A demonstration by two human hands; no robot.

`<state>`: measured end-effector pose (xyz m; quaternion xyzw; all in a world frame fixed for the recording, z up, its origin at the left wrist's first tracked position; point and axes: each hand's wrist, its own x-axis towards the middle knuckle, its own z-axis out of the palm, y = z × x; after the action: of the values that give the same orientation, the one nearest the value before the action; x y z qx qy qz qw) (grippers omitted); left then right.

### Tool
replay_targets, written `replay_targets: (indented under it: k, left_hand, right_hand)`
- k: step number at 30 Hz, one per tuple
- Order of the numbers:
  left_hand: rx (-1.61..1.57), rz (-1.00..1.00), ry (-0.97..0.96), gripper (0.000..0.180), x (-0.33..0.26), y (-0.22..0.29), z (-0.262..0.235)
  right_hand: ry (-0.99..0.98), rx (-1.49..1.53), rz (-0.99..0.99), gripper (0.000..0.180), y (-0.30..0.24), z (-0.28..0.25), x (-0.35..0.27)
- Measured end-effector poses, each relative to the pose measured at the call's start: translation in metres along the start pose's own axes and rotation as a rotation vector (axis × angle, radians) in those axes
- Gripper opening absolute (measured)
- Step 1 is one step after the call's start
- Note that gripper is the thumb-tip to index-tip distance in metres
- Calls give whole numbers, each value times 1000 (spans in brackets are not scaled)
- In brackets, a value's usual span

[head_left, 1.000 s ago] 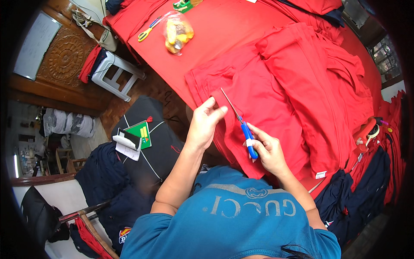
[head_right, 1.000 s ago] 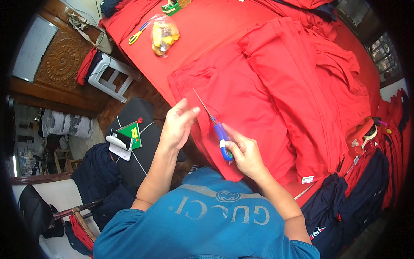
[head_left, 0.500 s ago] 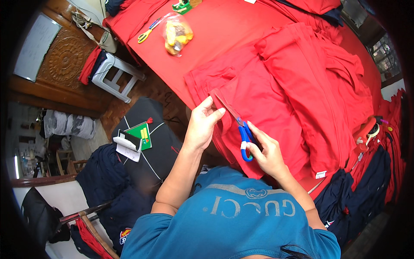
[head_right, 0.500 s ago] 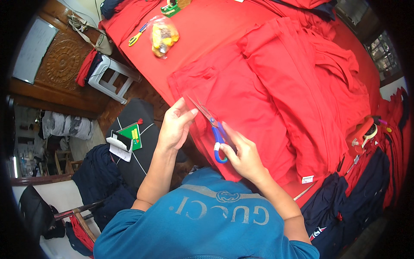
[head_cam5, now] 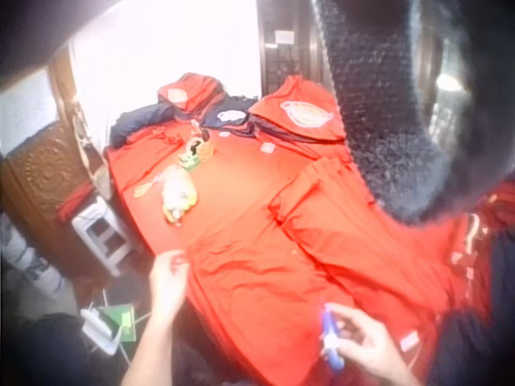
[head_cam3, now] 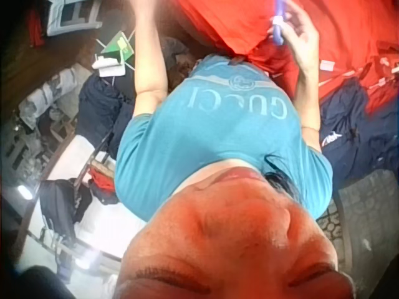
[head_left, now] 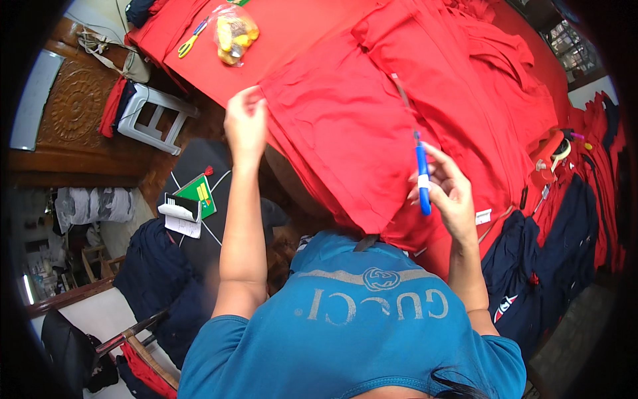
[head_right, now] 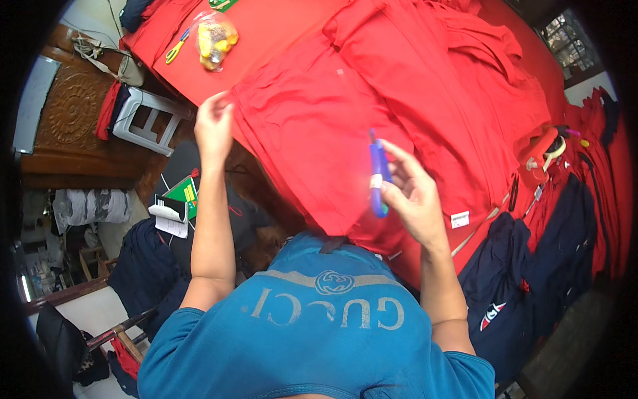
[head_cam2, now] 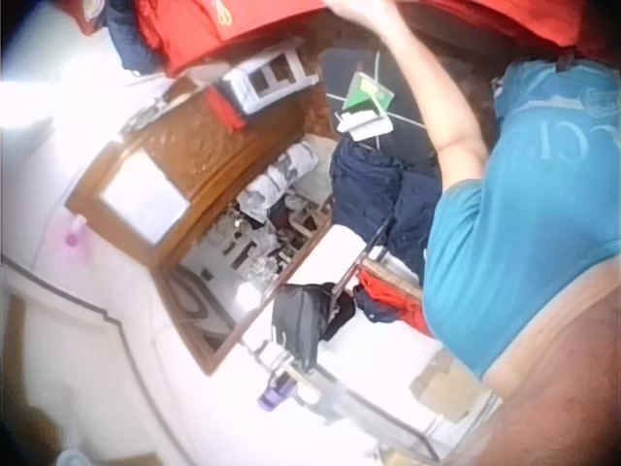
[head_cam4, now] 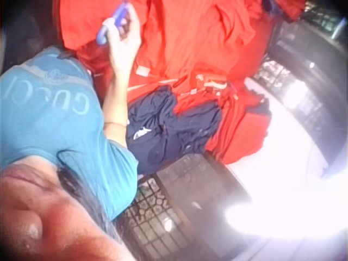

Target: The person uses blue-handled scissors to cut tags off a stack of red shirts laid out on a table. They repeatedly pick up a shirt, snip the tag, and place the shirt back on the pile. A second person is visible in the background working on similar items.

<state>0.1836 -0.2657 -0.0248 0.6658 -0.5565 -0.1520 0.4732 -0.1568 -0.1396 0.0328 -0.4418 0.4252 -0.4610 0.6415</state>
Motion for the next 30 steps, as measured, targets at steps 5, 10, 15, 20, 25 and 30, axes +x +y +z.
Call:
replay_targets:
  k: [5,10,15,20,25,30]
  left_hand:
    - [390,546,-537,28,-79,31,43]
    - [331,382,-286,12,-79,-18,7]
    - [368,231,-170,12,-91,-16,-2]
    - [446,102,-89,19,-113,-38,-21]
    - [-41,-228,-1332,44,-233,-11,2]
    - [-782,-640,-1021,20,-352,47,24]
  right_hand:
    - [135,-309,35,67,9,-7,-48]
    - [69,-612,-129,66,47,7,-83]
    - [-117,-860,-394,60,106,42,-76]
    - [-556,-679,-179,55,101,47,-133]
    - [-461,-770,-153,57,89,32,-159]
    - [-423,-880,-327,62,52,17,-150]
